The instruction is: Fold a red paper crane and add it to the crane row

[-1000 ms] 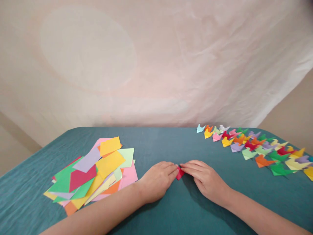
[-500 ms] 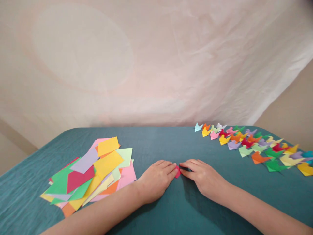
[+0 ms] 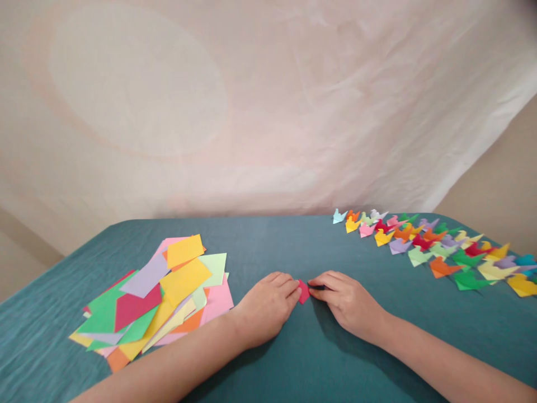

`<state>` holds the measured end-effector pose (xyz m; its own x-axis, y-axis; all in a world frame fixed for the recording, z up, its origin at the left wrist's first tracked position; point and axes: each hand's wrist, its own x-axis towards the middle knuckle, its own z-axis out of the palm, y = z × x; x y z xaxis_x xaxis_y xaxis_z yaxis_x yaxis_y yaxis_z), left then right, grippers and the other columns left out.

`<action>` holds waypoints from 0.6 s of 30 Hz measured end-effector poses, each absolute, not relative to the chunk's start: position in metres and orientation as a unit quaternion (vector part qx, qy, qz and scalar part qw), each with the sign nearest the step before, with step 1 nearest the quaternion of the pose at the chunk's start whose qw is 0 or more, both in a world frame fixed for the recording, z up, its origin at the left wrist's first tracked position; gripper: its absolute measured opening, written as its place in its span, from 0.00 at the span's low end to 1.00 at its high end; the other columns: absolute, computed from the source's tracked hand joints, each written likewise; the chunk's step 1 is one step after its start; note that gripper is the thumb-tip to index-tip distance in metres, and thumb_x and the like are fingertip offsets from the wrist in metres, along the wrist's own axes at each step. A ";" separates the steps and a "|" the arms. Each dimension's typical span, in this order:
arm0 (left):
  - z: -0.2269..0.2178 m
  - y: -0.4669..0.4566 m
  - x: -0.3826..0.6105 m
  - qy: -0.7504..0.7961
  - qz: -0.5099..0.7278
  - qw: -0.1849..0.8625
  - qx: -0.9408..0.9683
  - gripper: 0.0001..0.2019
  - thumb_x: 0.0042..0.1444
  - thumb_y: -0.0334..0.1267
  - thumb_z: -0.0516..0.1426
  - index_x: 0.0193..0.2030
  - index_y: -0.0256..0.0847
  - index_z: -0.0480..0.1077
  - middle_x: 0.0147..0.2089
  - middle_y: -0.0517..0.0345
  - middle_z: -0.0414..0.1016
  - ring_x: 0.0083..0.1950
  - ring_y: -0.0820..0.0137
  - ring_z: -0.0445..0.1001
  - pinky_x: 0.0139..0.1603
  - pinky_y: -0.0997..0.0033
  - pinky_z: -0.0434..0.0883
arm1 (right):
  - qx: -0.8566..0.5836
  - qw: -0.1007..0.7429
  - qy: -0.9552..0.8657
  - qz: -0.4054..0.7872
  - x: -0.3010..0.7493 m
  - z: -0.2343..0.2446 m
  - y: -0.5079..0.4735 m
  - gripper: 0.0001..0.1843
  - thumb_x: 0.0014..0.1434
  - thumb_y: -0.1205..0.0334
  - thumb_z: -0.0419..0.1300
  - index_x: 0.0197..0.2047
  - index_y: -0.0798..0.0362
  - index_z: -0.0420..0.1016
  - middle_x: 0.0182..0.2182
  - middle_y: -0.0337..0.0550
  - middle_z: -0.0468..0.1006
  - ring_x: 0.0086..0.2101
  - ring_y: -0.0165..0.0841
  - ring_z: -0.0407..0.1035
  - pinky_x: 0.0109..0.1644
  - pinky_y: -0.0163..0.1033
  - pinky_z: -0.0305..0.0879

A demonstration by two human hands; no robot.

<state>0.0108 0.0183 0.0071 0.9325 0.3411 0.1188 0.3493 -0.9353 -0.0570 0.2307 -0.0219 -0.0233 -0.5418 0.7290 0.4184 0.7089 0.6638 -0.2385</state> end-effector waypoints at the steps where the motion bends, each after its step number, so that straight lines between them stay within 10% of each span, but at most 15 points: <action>1: 0.007 0.018 0.011 -0.177 -0.053 0.040 -0.982 0.15 0.59 0.30 0.49 0.53 0.34 0.64 0.51 0.47 0.71 0.54 0.62 0.66 0.56 0.61 0.62 | -0.411 0.260 -0.874 0.028 0.231 -0.024 -0.022 0.18 0.62 0.72 0.47 0.45 0.50 0.76 0.41 0.45 0.76 0.42 0.35 0.68 0.45 0.43 0.67; 18: -0.006 0.024 0.008 -0.205 -0.104 -0.059 -0.971 0.22 0.56 0.29 0.50 0.58 0.37 0.62 0.60 0.53 0.64 0.60 0.65 0.61 0.63 0.63 0.57 | -0.428 0.318 -0.844 0.061 0.232 -0.033 -0.014 0.13 0.60 0.69 0.54 0.47 0.50 0.73 0.39 0.44 0.77 0.39 0.35 0.70 0.44 0.44 0.67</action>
